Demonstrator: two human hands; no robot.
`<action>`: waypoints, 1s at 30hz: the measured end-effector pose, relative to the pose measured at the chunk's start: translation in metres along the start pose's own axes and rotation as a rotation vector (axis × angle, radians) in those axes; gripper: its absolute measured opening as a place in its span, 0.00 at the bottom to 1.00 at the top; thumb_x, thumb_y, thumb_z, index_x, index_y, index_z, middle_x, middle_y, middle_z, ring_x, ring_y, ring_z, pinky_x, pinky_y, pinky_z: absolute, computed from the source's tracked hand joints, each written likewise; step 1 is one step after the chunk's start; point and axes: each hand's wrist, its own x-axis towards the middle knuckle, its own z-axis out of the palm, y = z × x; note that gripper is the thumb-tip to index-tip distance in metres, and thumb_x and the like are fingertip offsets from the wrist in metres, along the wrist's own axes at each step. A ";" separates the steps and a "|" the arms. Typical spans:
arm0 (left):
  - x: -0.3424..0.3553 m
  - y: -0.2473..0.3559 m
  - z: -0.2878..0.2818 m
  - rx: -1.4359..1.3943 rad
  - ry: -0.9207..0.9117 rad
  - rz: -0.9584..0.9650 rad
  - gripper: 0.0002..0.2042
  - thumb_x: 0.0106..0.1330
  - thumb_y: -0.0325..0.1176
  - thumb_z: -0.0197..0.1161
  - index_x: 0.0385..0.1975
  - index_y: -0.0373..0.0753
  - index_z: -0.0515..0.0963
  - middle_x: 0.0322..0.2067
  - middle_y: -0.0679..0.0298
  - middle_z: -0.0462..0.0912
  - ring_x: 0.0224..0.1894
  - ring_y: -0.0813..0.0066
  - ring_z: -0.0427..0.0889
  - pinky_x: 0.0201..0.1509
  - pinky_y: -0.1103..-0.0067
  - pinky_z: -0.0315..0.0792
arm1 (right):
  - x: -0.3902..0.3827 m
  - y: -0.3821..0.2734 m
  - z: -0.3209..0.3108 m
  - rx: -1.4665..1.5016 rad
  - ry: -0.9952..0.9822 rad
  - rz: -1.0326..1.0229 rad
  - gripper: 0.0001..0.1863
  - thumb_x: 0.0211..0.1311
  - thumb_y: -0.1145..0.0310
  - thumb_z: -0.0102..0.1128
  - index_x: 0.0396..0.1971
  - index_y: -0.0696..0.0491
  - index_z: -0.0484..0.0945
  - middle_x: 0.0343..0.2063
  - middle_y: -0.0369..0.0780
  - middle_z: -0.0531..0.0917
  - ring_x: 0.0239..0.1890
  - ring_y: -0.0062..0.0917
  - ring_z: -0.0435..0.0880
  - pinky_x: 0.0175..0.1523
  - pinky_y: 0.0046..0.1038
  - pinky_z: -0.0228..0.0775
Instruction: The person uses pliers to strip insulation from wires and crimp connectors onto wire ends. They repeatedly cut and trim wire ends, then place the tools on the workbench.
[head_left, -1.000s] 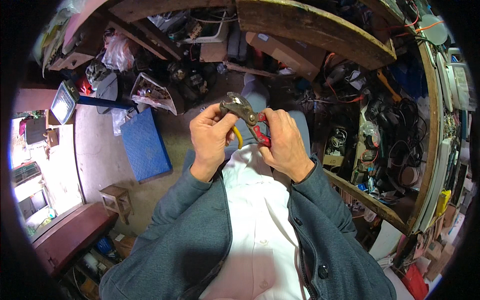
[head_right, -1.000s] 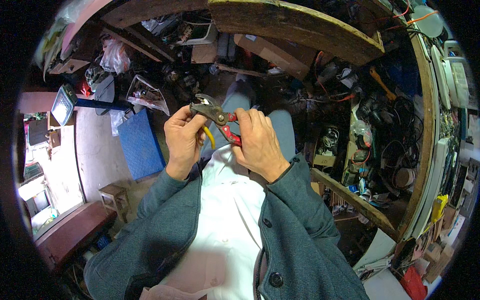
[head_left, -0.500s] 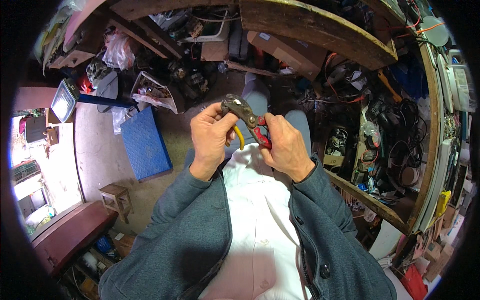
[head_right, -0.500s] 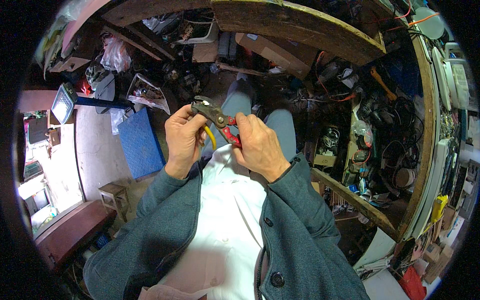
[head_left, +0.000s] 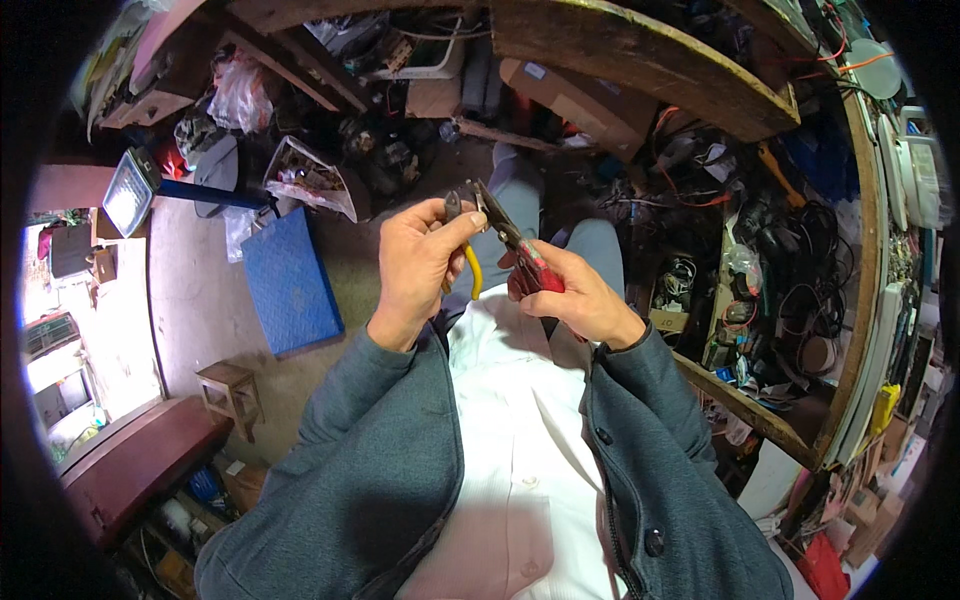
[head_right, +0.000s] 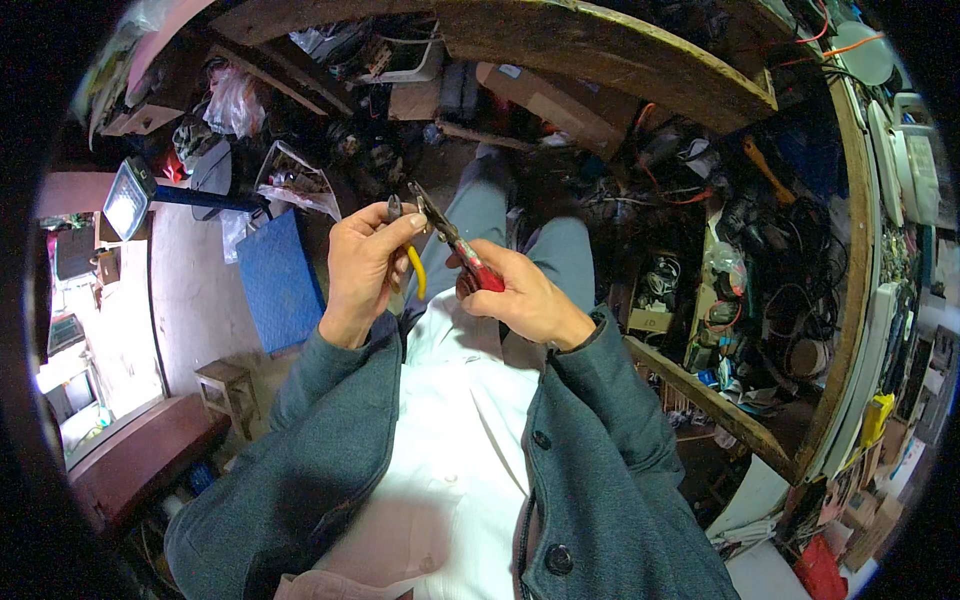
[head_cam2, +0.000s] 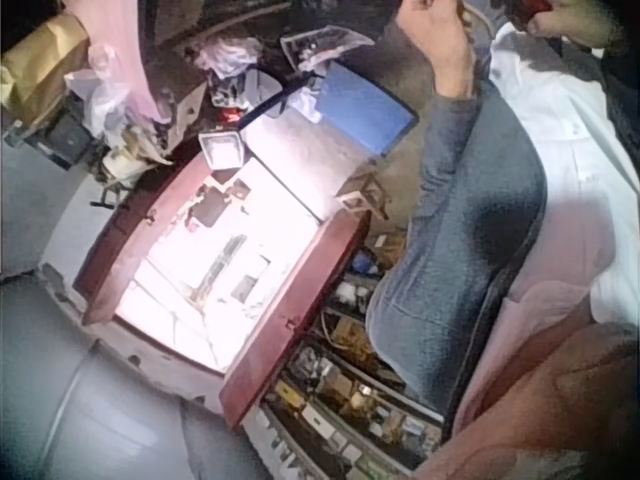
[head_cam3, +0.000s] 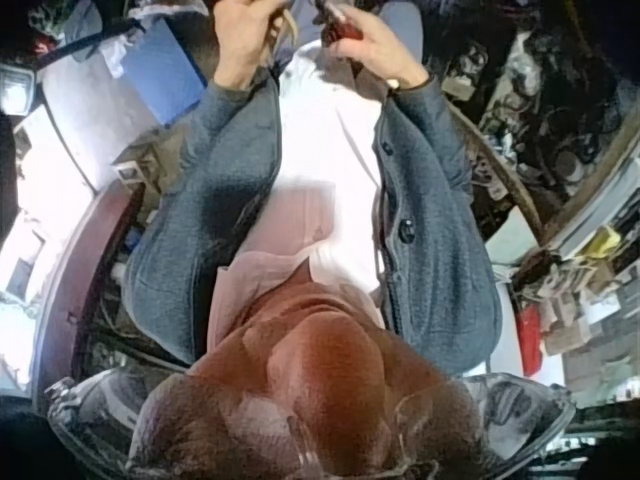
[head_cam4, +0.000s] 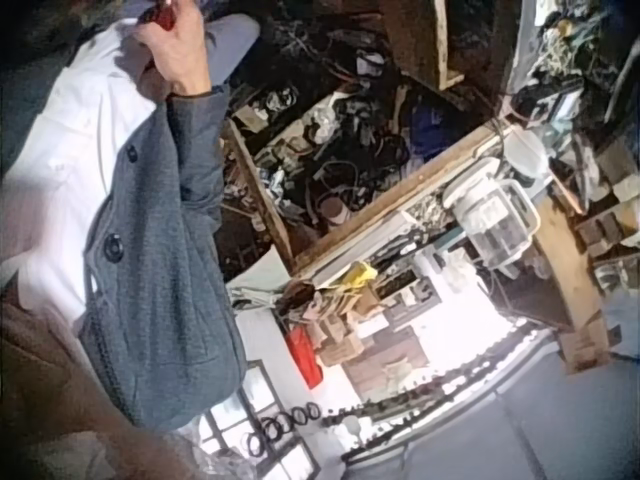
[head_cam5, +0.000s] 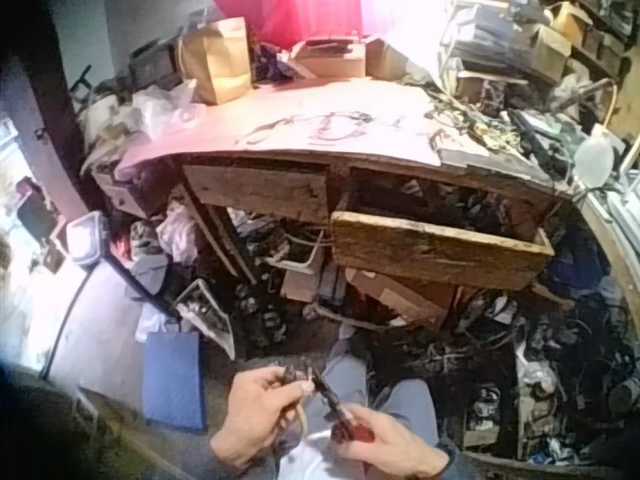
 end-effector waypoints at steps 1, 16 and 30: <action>0.000 0.000 0.000 0.003 0.001 -0.005 0.06 0.64 0.27 0.71 0.37 0.32 0.84 0.20 0.71 0.79 0.15 0.90 0.70 0.17 0.90 0.60 | 0.000 0.001 0.000 0.002 0.000 0.010 0.24 0.57 0.67 0.63 0.53 0.61 0.73 0.34 0.36 0.79 0.37 0.20 0.77 0.47 0.25 0.72; 0.007 -0.018 -0.006 -0.301 -0.028 -0.057 0.06 0.68 0.24 0.64 0.42 0.32 0.82 0.23 0.68 0.82 0.17 0.88 0.74 0.17 0.90 0.63 | 0.000 -0.003 0.032 -0.943 0.503 -0.288 0.39 0.45 0.72 0.64 0.63 0.63 0.65 0.47 0.52 0.73 0.50 0.46 0.73 0.58 0.41 0.63; 0.004 -0.024 -0.005 -0.365 -0.019 -0.002 0.03 0.69 0.23 0.63 0.38 0.33 0.82 0.25 0.63 0.84 0.19 0.82 0.79 0.19 0.87 0.70 | 0.001 -0.002 0.040 -1.015 0.594 -0.304 0.41 0.44 0.72 0.65 0.64 0.63 0.65 0.48 0.52 0.73 0.50 0.45 0.72 0.57 0.41 0.63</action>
